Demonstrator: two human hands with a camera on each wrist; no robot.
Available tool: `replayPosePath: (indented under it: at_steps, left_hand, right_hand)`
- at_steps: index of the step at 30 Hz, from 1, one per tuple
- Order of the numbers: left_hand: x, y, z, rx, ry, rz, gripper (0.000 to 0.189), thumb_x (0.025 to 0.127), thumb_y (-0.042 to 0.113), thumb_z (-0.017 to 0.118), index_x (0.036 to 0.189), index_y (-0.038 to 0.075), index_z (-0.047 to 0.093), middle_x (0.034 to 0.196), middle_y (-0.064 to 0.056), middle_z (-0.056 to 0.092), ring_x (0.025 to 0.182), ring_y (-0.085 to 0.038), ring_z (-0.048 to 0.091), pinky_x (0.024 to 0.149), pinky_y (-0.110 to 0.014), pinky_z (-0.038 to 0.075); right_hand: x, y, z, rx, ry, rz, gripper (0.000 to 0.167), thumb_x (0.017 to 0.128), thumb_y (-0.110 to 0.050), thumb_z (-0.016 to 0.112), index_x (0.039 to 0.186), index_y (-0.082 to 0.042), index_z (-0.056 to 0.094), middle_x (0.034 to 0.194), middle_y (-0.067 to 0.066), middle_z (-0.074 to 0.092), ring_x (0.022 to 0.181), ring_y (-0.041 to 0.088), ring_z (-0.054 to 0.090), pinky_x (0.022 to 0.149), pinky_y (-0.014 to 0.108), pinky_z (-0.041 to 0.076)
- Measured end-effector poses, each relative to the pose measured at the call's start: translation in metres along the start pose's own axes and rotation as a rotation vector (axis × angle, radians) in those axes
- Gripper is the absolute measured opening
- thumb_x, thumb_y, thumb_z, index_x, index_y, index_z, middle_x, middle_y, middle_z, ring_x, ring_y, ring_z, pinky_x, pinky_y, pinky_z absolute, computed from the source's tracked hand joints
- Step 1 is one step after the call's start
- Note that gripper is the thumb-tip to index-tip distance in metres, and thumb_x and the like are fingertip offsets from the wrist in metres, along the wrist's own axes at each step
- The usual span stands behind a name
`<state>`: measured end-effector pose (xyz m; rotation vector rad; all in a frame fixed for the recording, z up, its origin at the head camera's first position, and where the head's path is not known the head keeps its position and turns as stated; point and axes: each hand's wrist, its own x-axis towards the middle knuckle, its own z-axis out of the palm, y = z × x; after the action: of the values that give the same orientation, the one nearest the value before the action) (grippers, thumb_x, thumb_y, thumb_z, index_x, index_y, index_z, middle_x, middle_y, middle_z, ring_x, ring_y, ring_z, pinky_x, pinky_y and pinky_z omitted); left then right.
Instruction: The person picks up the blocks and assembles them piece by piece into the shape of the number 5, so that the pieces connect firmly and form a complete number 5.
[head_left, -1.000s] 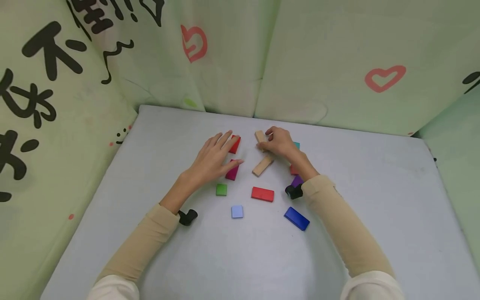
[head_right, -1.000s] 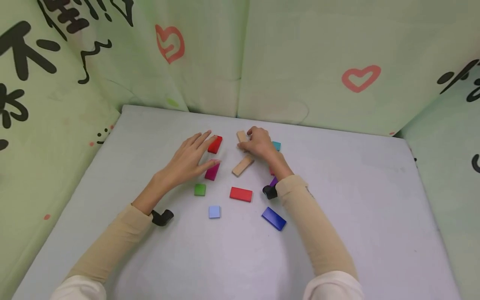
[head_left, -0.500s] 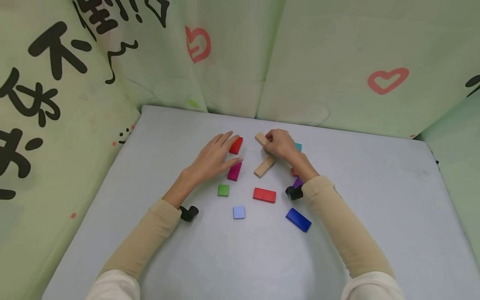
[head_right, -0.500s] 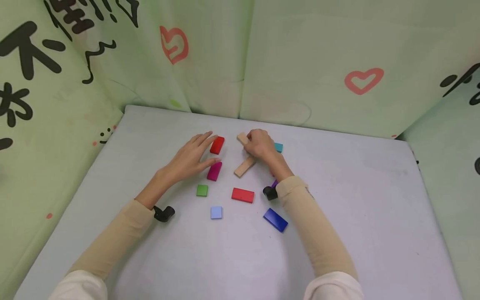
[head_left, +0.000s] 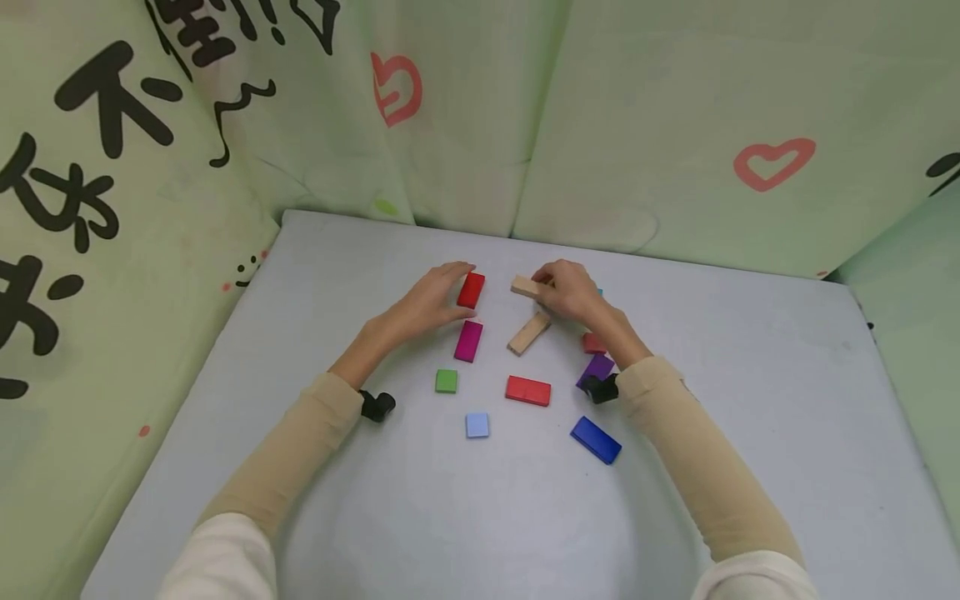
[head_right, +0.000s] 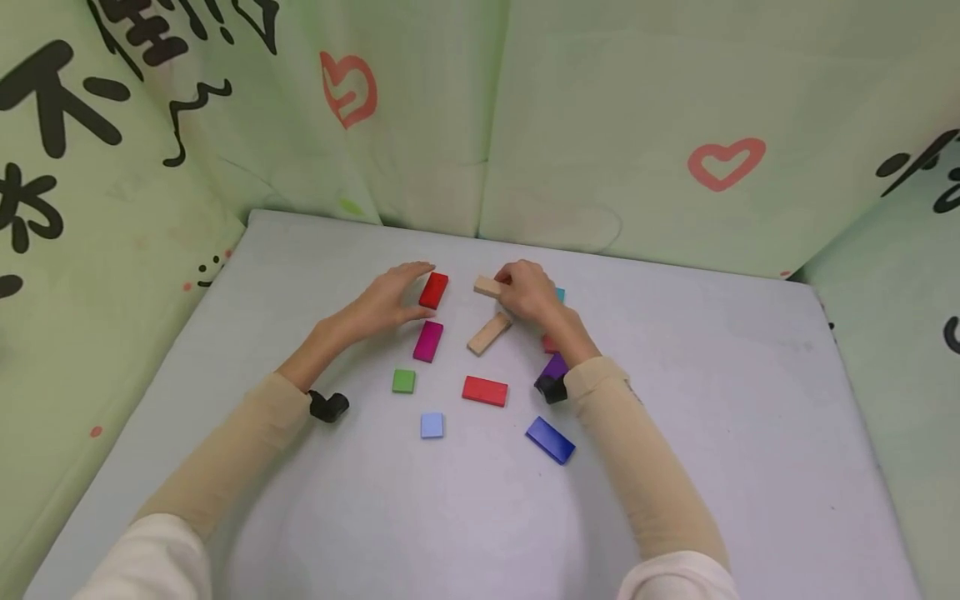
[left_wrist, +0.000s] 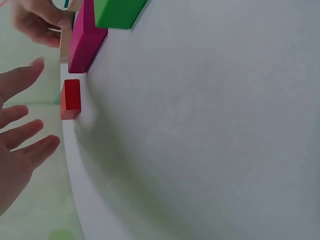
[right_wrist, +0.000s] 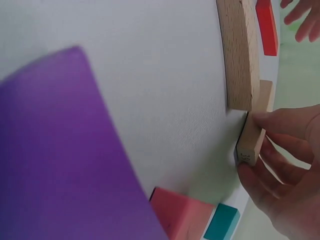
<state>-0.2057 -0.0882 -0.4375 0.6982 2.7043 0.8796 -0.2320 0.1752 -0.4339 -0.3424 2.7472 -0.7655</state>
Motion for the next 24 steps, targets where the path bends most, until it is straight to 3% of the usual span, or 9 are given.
replayPosePath:
  at_steps: [7,11,16,24]
  left_hand:
    - [0.012,-0.009,0.000,-0.151,-0.031,-0.090,0.073,0.091,0.013,0.079,0.154,0.002,0.044,0.153,-0.017,0.049,0.132,-0.034,0.055,0.106,-0.041,0.053]
    - [0.016,-0.013,0.001,-0.194,-0.065,-0.119,0.076,0.090,0.012,0.080,0.156,0.004,0.042,0.147,-0.018,0.052,0.124,-0.032,0.056,0.102,-0.040,0.054]
    - [0.022,-0.014,0.003,-0.256,-0.097,-0.127,0.080,0.089,0.010,0.080,0.158,0.007,0.039,0.148,-0.017,0.050,0.128,-0.031,0.053,0.104,-0.040,0.054]
    - [0.029,-0.018,0.007,-0.262,-0.100,-0.126,0.074,0.089,0.007,0.077,0.155,0.006,0.043,0.149,-0.016,0.050,0.128,-0.031,0.053,0.105,-0.040,0.053]
  right_hand:
    - [-0.004,0.009,-0.002,0.035,-0.022,-0.014,0.032,0.096,-0.004,0.059,0.125,0.007,0.067,0.124,0.026,0.066,0.113,0.037,0.061,0.102,0.050,0.051]
    - [-0.005,0.012,-0.004,0.029,-0.021,-0.032,0.030,0.096,-0.003,0.060,0.124,0.006,0.068,0.123,0.025,0.067,0.111,0.036,0.061,0.101,0.049,0.051]
    - [-0.005,0.014,-0.007,0.020,-0.007,-0.076,0.028,0.095,-0.002,0.064,0.121,0.004,0.070,0.119,0.024,0.068,0.108,0.036,0.062,0.097,0.049,0.053]
    - [-0.002,0.020,-0.010,0.028,0.002,-0.088,0.030,0.091,-0.002,0.072,0.121,-0.001,0.074,0.117,0.020,0.071,0.107,0.034,0.063,0.096,0.047,0.051]
